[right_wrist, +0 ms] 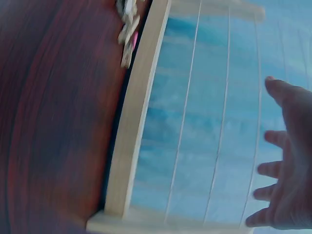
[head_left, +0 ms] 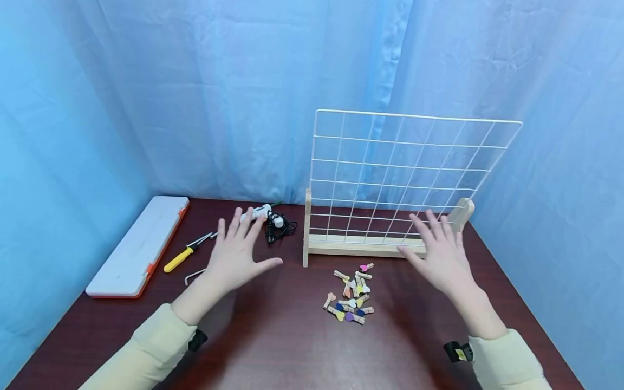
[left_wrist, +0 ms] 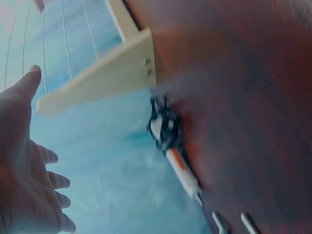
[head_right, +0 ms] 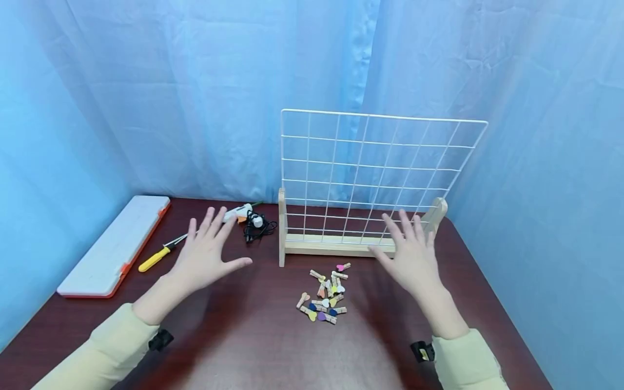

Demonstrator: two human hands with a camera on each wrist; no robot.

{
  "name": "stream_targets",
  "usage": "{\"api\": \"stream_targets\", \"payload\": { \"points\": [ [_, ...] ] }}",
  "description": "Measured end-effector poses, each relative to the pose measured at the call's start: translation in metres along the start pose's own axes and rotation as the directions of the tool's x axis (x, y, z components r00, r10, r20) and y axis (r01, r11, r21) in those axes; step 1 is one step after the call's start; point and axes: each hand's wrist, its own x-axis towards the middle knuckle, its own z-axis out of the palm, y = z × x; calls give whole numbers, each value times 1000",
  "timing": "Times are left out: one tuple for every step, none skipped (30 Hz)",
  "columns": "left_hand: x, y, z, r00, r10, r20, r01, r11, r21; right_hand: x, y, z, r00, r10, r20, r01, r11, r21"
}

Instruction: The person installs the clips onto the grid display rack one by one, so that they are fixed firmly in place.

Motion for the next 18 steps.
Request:
{"api": "stream_targets", "payload": {
  "points": [
    [0, 4, 2, 1000, 23, 1, -23, 1000, -2, 0, 6, -1, 1000, 16, -23, -16, 1000, 12],
    [-1, 8, 5, 999, 45, -1, -45, 999, -7, 0, 11, -2, 998, 32, -46, -31, 999, 29],
    [-1, 13, 7, 998, 66, -4, -66, 998, -16, 0, 17, -3, 997, 48, -65, -45, 998, 44],
    [-2, 17, 9, 996, 88, -7, -88, 996, -19, 0, 22, -3, 994, 66, -83, -61, 996, 61],
    [-2, 20, 11, 994, 109, -14, -110, 994, -22, 0, 27, -4, 992, 82, -98, -74, 994, 75],
    [-3, 24, 13, 991, 129, -20, -130, 991, -25, 0, 32, -5, 989, 95, -113, -86, 993, 87],
    [-3, 28, 15, 989, 149, -24, -150, 988, -32, 0, 36, -6, 986, 109, -129, -97, 990, 101],
    [-3, 32, 17, 986, 167, -27, -168, 985, -34, 0, 40, -6, 982, 122, -145, -106, 988, 115],
    [-3, 36, 19, 982, 185, -27, -186, 982, -40, 1, 44, -6, 978, 134, -162, -114, 985, 129],
    [-3, 40, 22, 979, 205, -22, -206, 978, -41, 2, 48, -7, 973, 146, -179, -120, 982, 145],
    [-4, 45, 25, 974, 225, -17, -226, 973, -48, 3, 52, -6, 968, 158, -197, -127, 979, 160],
    [-4, 49, 28, 969, 249, -8, -249, 967, -62, 4, 56, -5, 962, 169, -214, -133, 976, 175],
    [-4, 53, 31, 962, 275, 3, -274, 959, -71, 5, 60, -4, 956, 183, -230, -139, 971, 195],
    [-5, 57, 35, 953, 303, 16, -301, 950, -80, 6, 64, -3, 949, 197, -246, -144, 965, 217],
    [-5, 60, 38, 942, 336, 28, -332, 939, -95, 8, 68, -1, 943, 211, -258, -149, 959, 240],
    [-6, 64, 42, 929, 367, 42, -360, 926, -114, 10, 72, 1, 936, 228, -268, -155, 951, 267],
    [-6, 67, 46, 916, 396, 58, -386, 912, -140, 11, 76, 3, 929, 242, -279, -158, 943, 292],
    [-7, 71, 49, 903, 423, 75, -407, 898, -168, 12, 80, 5, 923, 255, -287, -159, 935, 318]
  ]
}}
